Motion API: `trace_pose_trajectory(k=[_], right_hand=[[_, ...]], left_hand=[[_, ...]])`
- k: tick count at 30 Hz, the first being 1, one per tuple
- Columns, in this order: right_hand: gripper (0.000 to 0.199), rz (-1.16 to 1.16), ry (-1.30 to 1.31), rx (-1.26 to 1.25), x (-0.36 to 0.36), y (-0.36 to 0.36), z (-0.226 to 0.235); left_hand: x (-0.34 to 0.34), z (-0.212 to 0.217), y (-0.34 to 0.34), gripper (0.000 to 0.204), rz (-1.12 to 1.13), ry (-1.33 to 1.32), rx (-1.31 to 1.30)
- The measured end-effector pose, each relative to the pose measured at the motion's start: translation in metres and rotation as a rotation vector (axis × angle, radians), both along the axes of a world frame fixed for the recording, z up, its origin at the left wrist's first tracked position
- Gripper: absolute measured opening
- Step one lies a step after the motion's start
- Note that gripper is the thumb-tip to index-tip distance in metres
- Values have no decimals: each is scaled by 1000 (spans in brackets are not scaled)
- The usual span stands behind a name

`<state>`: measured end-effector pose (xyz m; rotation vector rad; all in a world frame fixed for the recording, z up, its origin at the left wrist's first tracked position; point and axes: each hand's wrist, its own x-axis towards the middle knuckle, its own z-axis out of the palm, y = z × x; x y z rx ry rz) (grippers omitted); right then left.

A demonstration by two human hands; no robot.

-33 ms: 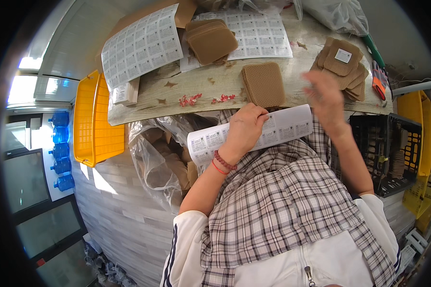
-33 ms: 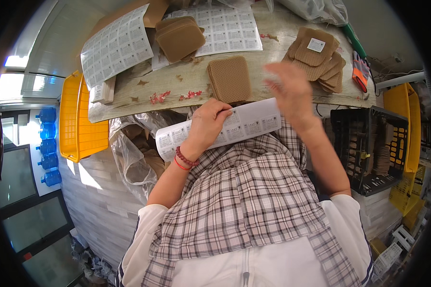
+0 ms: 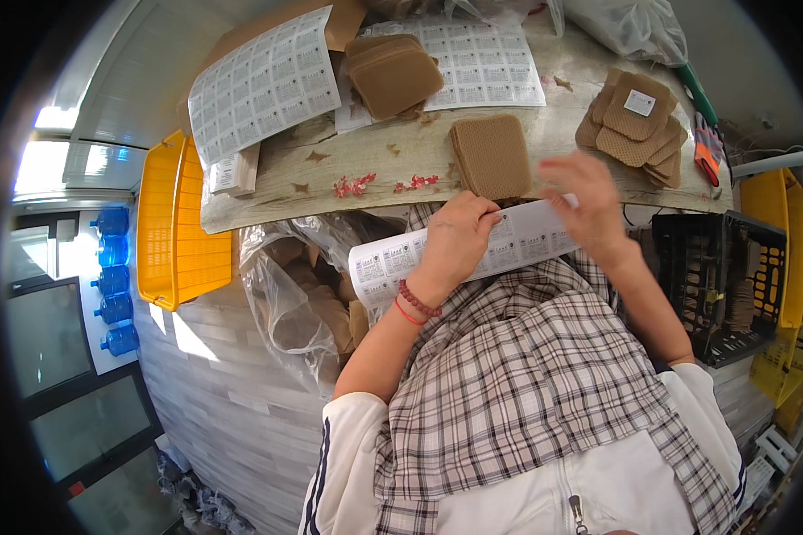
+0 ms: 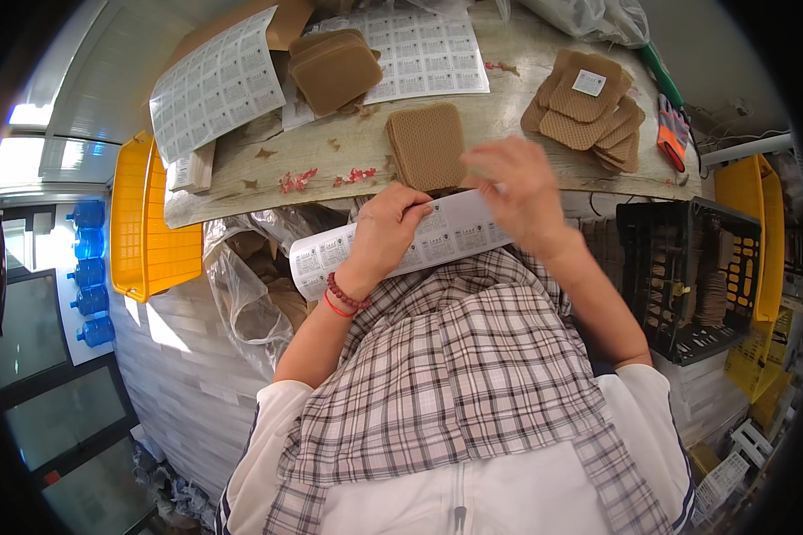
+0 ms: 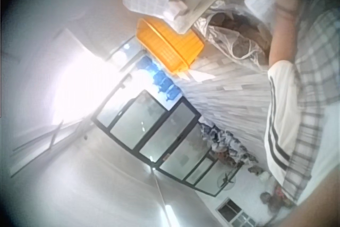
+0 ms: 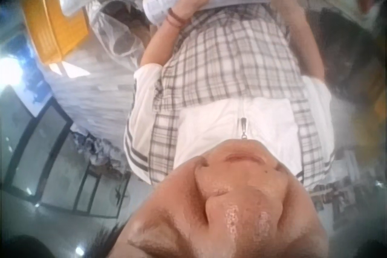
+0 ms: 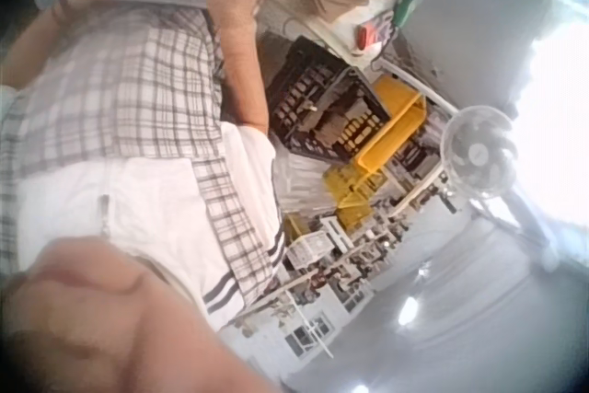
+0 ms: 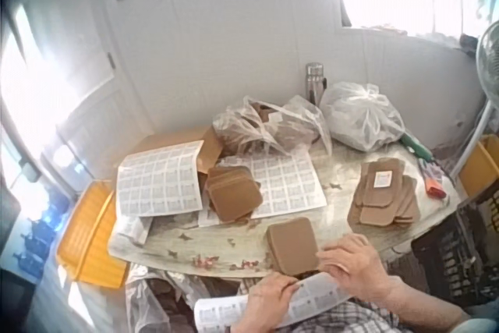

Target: The person repeatedly peels labels from a roll and sticks them onto small brown cardboard pieces, then stacks the labeled pieces on the table. The person also retrieves more cardboard pieces from a plastic bag and continues labeling them.

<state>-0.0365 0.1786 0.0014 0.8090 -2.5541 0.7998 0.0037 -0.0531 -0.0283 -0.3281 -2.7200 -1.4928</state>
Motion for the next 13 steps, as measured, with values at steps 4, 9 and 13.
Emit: trace_pose_trajectory(k=[4,9,13], right_hand=[[30,52,-45,-67,23,-29,-22],[23,91,4,-115,28,-31,-42],[27,112,-110,-176,33,-30,-58]], left_hand=[[1,6,-1,13,31,11,2],[2,-6,-4,12,21,-120,66],[3,-11,-6,13,7,-189,87]])
